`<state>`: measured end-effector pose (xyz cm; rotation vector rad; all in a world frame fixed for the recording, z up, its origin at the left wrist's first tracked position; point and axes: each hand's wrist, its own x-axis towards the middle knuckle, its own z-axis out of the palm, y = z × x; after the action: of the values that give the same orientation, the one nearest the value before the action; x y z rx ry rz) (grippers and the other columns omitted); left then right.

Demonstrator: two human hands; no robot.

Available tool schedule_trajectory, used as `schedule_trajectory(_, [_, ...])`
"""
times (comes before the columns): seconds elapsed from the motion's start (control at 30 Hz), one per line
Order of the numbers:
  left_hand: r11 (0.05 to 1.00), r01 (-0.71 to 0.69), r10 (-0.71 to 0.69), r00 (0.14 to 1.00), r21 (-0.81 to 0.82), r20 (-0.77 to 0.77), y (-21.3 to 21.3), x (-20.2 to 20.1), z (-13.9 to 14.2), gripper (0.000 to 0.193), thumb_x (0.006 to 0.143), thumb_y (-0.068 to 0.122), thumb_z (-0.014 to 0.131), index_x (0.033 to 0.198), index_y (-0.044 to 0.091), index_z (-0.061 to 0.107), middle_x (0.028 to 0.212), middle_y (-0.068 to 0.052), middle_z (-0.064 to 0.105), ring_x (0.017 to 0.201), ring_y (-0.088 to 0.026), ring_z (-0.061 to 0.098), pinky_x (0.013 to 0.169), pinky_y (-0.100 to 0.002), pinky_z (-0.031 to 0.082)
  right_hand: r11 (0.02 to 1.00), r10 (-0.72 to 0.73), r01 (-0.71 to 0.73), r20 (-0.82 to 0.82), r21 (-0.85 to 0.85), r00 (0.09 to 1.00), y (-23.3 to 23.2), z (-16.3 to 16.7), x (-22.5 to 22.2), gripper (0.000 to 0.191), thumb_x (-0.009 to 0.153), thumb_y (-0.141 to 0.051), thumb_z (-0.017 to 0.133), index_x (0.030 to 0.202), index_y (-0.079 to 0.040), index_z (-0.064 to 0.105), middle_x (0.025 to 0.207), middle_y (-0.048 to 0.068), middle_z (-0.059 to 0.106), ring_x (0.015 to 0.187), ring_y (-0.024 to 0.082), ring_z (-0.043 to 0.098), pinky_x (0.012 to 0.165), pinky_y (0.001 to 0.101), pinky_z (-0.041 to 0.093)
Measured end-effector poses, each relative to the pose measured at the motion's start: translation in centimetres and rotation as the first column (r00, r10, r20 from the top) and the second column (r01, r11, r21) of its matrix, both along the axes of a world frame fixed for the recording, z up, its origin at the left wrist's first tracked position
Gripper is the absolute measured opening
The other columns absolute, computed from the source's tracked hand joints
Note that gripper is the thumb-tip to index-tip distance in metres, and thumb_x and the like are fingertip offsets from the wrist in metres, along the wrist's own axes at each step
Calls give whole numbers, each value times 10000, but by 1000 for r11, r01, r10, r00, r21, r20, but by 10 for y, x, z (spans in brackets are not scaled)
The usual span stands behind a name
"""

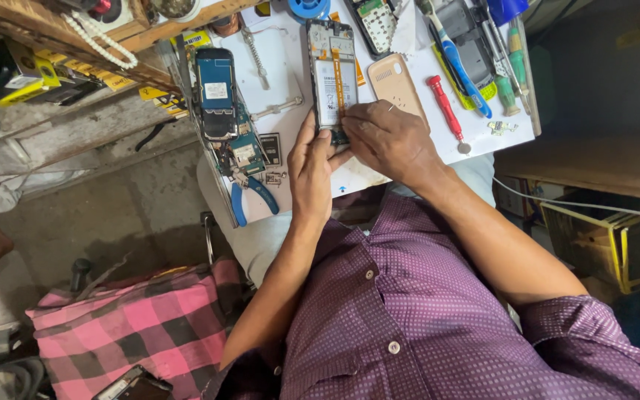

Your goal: The person uses a red screwdriver to unscrew screws from the back of an opened smartphone on a cluttered workbench, then pries along the edge of the phone with a metal pry tool. They lift out the large battery from the phone body and hold the separated battery and chassis.

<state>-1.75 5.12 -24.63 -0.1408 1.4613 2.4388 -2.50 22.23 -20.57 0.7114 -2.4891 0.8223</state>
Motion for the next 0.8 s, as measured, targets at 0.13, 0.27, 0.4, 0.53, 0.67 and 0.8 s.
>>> schedule_trajectory(0.13, [998,-43,41,998,56,38,1,0,-5,453,1101,99,511,1539,-5,456,1103,-39,620,915,-69,610,933,-390,631,999,9,-8,33,-31,999,-3,2,1,305,871,-49,819,1163,-7,739,1196,93,685,970,249,674,787,351,576])
schedule_trajectory(0.27, [997,-22,21,1000,72,14,2,0,-3,455,1109,103,515,1548,3,447,1141,-58,618,976,-108,644,931,-394,635,990,-66,72,56,-124,996,-9,4,2,276,860,-22,819,1119,-35,725,1201,100,666,1062,289,664,870,395,575])
schedule_trajectory(0.4, [996,20,-21,1000,84,11,3,4,5,482,1096,131,490,1550,11,385,1334,-108,619,1130,-175,681,948,-404,629,924,-192,243,194,-293,962,-16,8,2,233,900,-61,851,1097,-47,727,1266,139,619,1081,283,661,844,367,567])
schedule_trajectory(0.53, [993,29,-29,1000,111,-9,-1,7,11,504,1105,136,487,1572,9,347,1404,-139,590,1204,-202,663,994,-436,619,855,-183,314,328,-412,927,-17,10,0,268,906,-87,857,1134,-27,728,1329,160,555,1116,249,664,889,350,560])
schedule_trajectory(0.67, [992,16,-12,1000,127,-27,-8,12,11,503,1111,136,496,1575,4,352,1404,-147,594,1213,-232,670,1004,-452,611,730,-54,411,554,-546,831,-14,3,-7,286,906,-61,845,1166,-9,739,1209,92,611,975,161,606,840,291,554])
schedule_trajectory(0.8, [992,-2,5,1000,123,-23,-15,18,10,507,1111,138,501,1578,4,352,1399,-147,602,1218,-245,669,1000,-463,612,631,55,426,585,-648,809,-13,-12,-11,236,948,-38,799,1174,2,744,1172,75,663,988,106,658,870,246,566])
